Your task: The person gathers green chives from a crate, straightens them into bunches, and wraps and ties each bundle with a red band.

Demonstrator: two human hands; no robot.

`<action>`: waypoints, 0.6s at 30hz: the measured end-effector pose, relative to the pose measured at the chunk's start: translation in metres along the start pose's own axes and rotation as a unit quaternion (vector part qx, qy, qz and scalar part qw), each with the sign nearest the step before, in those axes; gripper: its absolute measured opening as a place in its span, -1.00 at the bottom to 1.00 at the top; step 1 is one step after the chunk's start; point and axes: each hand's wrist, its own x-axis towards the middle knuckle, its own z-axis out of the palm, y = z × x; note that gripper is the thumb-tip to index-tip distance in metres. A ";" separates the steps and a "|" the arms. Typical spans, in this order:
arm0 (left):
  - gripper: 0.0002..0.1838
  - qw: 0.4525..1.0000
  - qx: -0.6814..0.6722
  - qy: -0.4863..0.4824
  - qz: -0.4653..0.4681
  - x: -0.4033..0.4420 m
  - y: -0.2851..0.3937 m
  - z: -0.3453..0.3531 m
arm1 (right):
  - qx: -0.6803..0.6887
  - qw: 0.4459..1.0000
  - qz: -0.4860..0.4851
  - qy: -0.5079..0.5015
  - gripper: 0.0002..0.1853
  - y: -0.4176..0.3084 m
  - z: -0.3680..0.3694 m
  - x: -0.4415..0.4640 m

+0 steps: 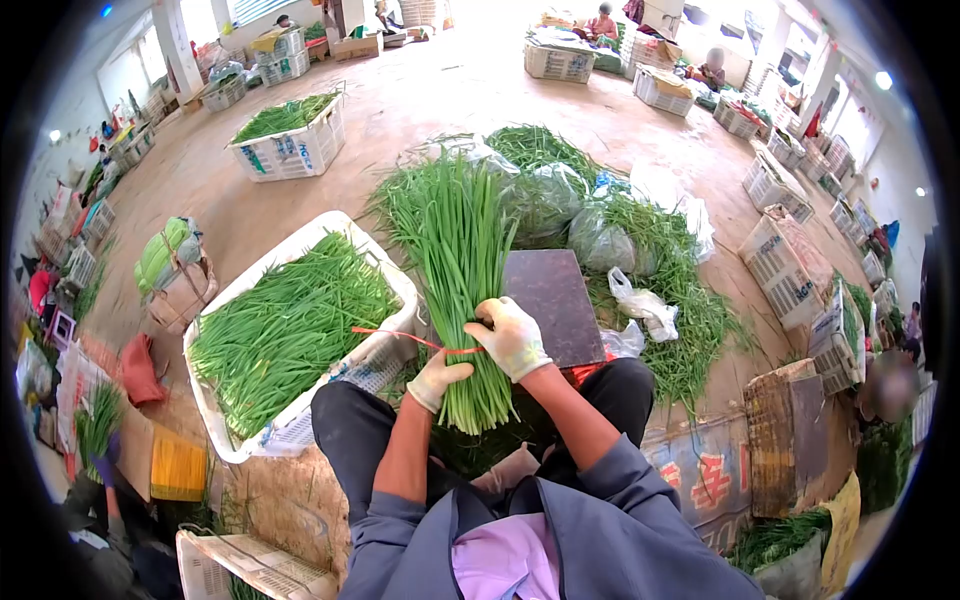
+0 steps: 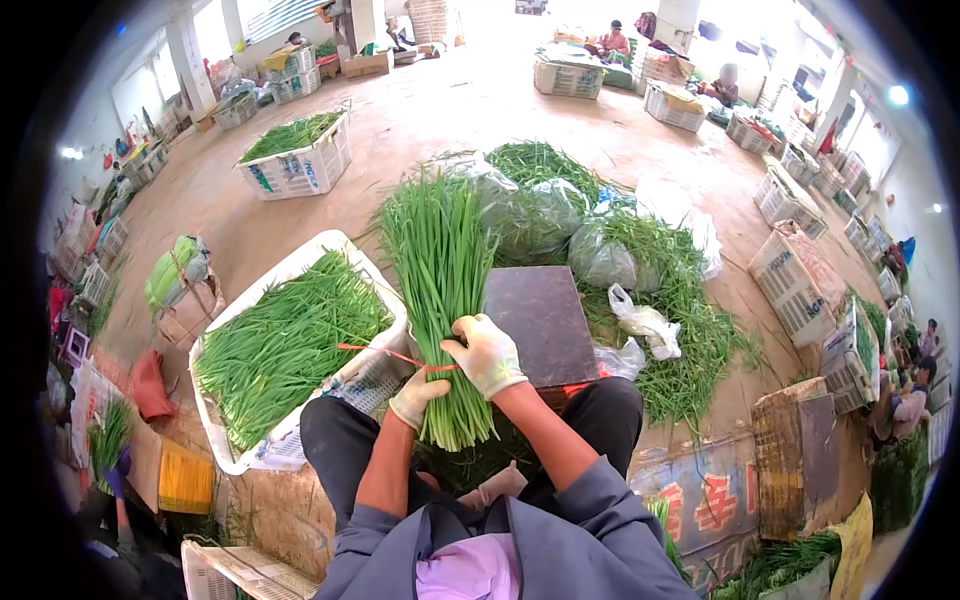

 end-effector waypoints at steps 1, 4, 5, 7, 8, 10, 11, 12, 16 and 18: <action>-0.29 1.000 0.010 0.003 0.009 -0.002 0.002 0.003 | 0.012 0.999 0.013 -0.031 -0.76 0.005 0.001 0.001; -0.24 1.000 0.018 -0.019 0.004 -0.003 -0.001 -0.007 | 0.137 0.987 0.069 -0.038 -0.77 0.013 0.000 0.000; -0.22 1.000 0.017 -0.026 0.001 -0.003 0.000 -0.007 | 0.135 0.988 0.069 -0.036 -0.77 0.015 -0.002 0.000; -0.19 0.999 0.015 -0.041 0.005 -0.002 -0.003 -0.013 | 0.377 0.883 0.280 0.005 -0.78 0.015 -0.012 0.000; -0.17 0.998 0.013 -0.053 0.010 -0.001 -0.005 -0.015 | 0.431 0.850 0.292 0.079 -0.81 0.022 -0.018 0.005; -0.15 0.998 -0.010 -0.058 0.008 -0.004 -0.004 -0.010 | 0.458 0.819 0.304 0.166 -0.83 0.044 -0.029 0.012; -0.14 0.998 -0.032 -0.057 0.006 -0.007 -0.003 -0.007 | 0.460 0.807 0.314 0.196 -0.82 0.050 -0.032 0.014; -0.12 0.997 -0.042 -0.058 0.002 -0.006 -0.005 -0.007 | 0.461 0.806 0.311 0.203 -0.82 0.047 -0.035 0.014; -0.11 0.996 -0.056 -0.075 -0.003 -0.002 -0.006 -0.009 | 0.411 0.860 0.298 0.046 -0.79 0.026 -0.041 0.015; -0.09 0.996 -0.058 -0.074 -0.004 -0.002 -0.005 -0.006 | 0.373 0.884 0.281 -0.014 -0.76 0.023 -0.037 0.019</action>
